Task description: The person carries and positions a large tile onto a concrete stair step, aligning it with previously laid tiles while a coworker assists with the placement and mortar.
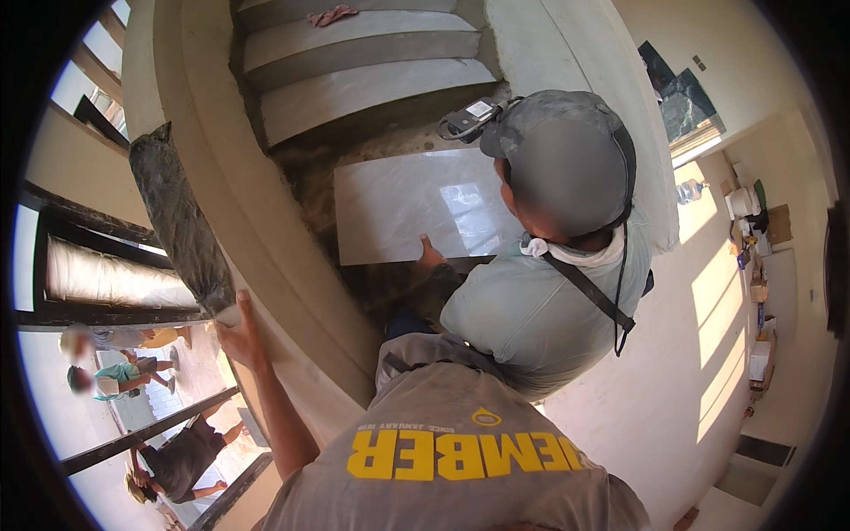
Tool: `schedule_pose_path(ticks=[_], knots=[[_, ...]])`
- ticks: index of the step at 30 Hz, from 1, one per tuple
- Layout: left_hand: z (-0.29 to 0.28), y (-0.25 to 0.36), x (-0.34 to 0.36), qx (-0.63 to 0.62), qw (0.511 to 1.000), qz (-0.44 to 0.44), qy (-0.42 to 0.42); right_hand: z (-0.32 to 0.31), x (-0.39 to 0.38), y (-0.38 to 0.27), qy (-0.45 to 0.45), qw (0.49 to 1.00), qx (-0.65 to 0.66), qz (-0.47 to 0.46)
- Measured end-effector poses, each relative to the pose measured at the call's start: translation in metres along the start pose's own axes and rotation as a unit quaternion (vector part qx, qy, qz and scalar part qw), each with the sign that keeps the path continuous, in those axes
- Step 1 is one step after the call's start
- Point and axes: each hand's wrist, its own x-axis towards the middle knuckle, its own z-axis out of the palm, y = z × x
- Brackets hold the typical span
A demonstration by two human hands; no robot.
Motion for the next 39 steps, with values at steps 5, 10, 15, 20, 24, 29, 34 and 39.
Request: schedule_pose_path(ticks=[5, 10, 15, 20, 24, 29, 34, 39], knots=[[-0.004, 0.007, -0.006, -0.034, 0.999, 0.011, 0.005, -0.012, -0.003, 0.002, 0.0, 1.0, 0.007, 0.007], [-0.001, 0.003, -0.003, -0.039, 0.999, 0.029, 0.01, -0.019, -0.007, 0.0, 0.0, 1.0, 0.023, 0.011], [-0.013, 0.012, -0.009, -0.031, 0.999, -0.008, -0.031, -0.029, -0.01, 0.002, -0.001, 0.999, 0.028, 0.017], [-0.018, -0.001, -0.003, -0.028, 0.999, -0.021, -0.02, -0.021, -0.014, 0.002, -0.013, 0.999, 0.043, 0.02], [-0.007, 0.015, -0.004, -0.028, 0.998, -0.016, -0.048, -0.021, -0.026, 0.014, -0.004, 0.996, 0.086, 0.036], [0.01, -0.002, 0.002, 0.021, 1.0, 0.016, 0.016, -0.002, -0.049, 0.024, -0.028, 0.96, 0.252, 0.118], [-0.01, 0.017, -0.011, 0.021, 0.999, 0.001, -0.03, 0.019, -0.066, -0.003, -0.054, 0.964, 0.173, 0.193], [-0.008, 0.015, -0.018, 0.056, 0.99, -0.043, -0.121, 0.075, -0.076, 0.043, 0.027, 0.978, 0.148, 0.142]])
